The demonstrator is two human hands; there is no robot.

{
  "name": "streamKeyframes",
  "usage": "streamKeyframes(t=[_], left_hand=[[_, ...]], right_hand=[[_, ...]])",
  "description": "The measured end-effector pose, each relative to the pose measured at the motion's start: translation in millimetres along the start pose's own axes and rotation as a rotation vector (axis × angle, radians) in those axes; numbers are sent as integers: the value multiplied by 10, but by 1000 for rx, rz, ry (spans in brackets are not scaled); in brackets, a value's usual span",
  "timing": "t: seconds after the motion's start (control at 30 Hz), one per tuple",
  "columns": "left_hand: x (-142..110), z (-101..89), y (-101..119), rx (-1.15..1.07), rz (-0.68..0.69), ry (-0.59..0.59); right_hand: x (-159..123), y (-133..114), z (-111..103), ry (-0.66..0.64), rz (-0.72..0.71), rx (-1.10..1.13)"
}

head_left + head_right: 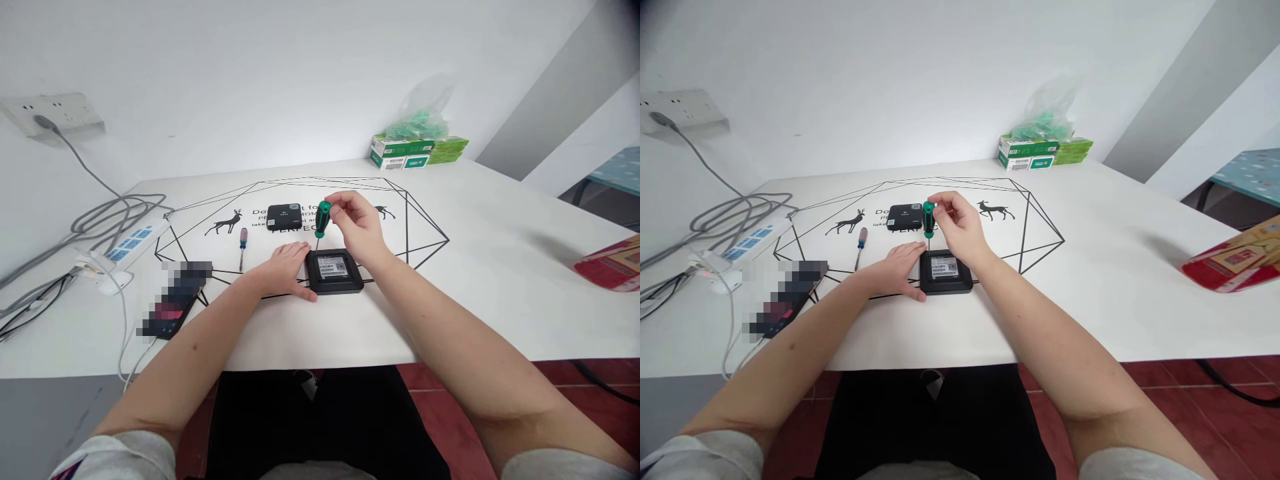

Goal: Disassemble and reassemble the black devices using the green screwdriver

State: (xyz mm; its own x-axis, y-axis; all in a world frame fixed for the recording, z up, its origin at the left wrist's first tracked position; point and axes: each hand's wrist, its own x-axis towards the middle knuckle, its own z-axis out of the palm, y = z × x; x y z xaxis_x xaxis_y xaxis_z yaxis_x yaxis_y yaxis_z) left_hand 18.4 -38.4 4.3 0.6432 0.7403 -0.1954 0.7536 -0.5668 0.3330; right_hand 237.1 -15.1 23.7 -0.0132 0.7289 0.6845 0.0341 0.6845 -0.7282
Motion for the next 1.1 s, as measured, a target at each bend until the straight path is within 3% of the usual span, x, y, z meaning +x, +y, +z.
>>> streamKeyframes(t=[0.13, 0.37, 0.73, 1.1], left_hand=[[-3, -5, -10, -8, 4, 1], [1, -4, 1, -2, -3, -4], [-2, -12, 2, 20, -1, -19], [-25, -43, 53, 15, -14, -28]], right_hand=[[17, -2, 14, 20, -17, 9], [-21, -36, 72, -95, 92, 210], [-11, -24, -15, -68, -82, -129], [8, -8, -23, -25, -90, -134]])
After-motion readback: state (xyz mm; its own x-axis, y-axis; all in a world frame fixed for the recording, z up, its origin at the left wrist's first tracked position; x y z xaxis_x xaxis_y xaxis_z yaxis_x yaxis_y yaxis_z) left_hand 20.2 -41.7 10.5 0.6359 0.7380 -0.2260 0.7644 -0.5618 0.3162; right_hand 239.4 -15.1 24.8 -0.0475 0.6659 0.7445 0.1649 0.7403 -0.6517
